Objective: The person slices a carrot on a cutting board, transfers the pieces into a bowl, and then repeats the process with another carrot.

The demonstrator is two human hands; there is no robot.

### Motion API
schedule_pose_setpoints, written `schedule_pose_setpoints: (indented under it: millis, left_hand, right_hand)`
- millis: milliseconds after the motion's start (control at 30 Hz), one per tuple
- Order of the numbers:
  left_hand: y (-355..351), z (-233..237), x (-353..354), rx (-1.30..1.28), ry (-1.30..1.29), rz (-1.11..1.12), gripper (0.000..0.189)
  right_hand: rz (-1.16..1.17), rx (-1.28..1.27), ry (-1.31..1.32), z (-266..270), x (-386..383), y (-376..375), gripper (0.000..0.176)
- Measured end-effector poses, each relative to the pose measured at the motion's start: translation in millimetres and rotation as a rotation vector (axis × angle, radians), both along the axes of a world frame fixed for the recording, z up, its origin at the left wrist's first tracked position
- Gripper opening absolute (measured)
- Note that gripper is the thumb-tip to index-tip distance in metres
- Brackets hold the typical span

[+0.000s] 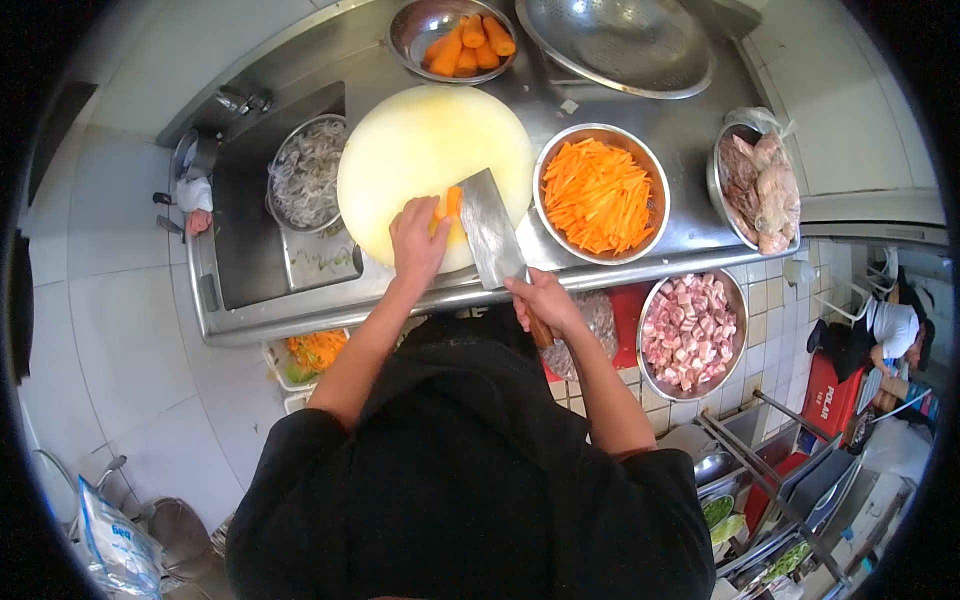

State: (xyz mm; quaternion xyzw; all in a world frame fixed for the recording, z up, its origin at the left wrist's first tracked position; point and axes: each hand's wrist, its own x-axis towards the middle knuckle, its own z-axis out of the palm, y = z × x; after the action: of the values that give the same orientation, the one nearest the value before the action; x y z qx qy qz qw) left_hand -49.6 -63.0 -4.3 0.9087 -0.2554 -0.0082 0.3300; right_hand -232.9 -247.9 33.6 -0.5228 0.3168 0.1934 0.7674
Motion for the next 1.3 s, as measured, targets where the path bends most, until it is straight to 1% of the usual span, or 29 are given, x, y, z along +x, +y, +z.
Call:
schedule_pose_setpoints:
  millis: [33,133,233,333,433,533,633,733,833,933,1033,1133,1233,1300]
  left_hand:
    - [-4,9,2,0.003,0.046,-0.004,0.038]
    - [-23,7,11,0.097,-0.122,0.011,0.027]
    - [-29,10,22,0.24,-0.074,-0.083,0.025]
    - [-11,9,43,0.128,-0.147,-0.488,0.017]
    - [-2,13,57,0.005,-0.188,-0.664,0.017]
    - [1,12,48,-0.017,-0.134,-0.472,0.019]
    - [-3,12,43,0.017,-0.055,-0.506,0.015]
    - [-13,26,54,0.233,-0.061,-0.583,0.01]
    - [-15,17,60,0.011,-0.047,-0.61,0.006]
    - [-23,11,60,-0.163,-0.025,-0.594,0.004]
    - [-30,8,59,-0.19,0.031,-0.585,0.007]
    - [-22,5,61,-0.198,0.045,-0.602,0.009]
    - [-9,2,66,-0.234,0.011,-0.552,0.01]
    - [-8,1,70,-0.12,0.046,-0.572,0.011]
  right_hand:
    - [0.007,-0.053,-0.006,11,-1,1,0.023]
    - [-0.004,-0.222,-0.017,31,-8,5,0.022]
    - [-0.042,-0.342,-0.012,39,-16,-4,0.021]
    - [-0.053,-0.388,-0.014,42,-19,-9,0.02]
    - [-0.009,-0.418,-0.003,53,-15,-7,0.021]
    - [0.021,-0.46,0.008,60,-12,0,0.022]
    - [-0.004,-0.455,0.026,62,-16,16,0.023]
    - [-0.034,-0.43,0.021,50,-20,24,0.024]
    - [-0.053,-0.463,0.039,51,-25,32,0.024]
    - [-0.116,-0.481,0.06,62,-25,41,0.024]
    - [-0.148,-0.491,0.066,62,-25,45,0.024]
    - [-0.171,-0.476,0.046,65,-25,50,0.024]
    - [-0.146,-0.542,0.075,84,-18,56,0.023]
    - [-0.145,-0.526,0.082,78,-20,56,0.023]
